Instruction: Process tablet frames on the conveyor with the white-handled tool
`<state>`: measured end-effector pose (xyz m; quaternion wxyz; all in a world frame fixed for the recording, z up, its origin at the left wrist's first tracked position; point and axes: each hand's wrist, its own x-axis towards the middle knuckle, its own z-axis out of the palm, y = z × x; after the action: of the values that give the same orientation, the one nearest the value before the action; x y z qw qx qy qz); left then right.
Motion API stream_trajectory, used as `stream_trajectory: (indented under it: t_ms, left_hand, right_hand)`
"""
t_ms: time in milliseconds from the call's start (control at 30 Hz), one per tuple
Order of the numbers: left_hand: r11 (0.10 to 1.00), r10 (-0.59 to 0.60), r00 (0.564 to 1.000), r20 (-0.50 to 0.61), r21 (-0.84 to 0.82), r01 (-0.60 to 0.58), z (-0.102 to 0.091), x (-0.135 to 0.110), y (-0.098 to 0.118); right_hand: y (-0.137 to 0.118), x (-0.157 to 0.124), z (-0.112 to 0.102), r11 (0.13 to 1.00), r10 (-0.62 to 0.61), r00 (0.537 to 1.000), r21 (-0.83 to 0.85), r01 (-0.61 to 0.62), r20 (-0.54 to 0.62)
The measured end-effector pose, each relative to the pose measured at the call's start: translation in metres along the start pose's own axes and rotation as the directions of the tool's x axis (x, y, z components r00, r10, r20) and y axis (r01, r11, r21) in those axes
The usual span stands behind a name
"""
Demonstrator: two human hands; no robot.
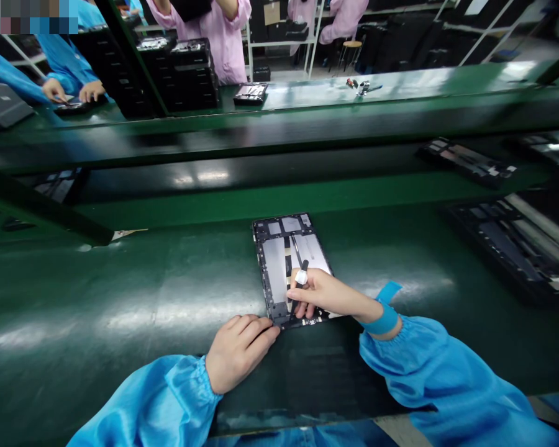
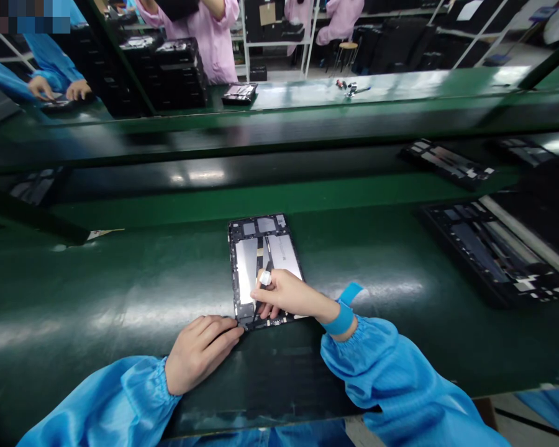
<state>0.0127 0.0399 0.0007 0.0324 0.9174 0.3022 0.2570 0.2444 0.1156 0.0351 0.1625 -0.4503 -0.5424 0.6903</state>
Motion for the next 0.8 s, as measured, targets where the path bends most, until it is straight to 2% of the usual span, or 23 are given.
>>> stream_trajectory:
  t_ms: [800]
  left_hand:
    - [1.0,-0.005,1.0,0.014,0.015,0.005,0.0005,-0.001,-0.0005]
  right_hand:
    - [0.0049,0.0001,0.0044,0.999,-0.031,0.999,-0.044,0.03,-0.012]
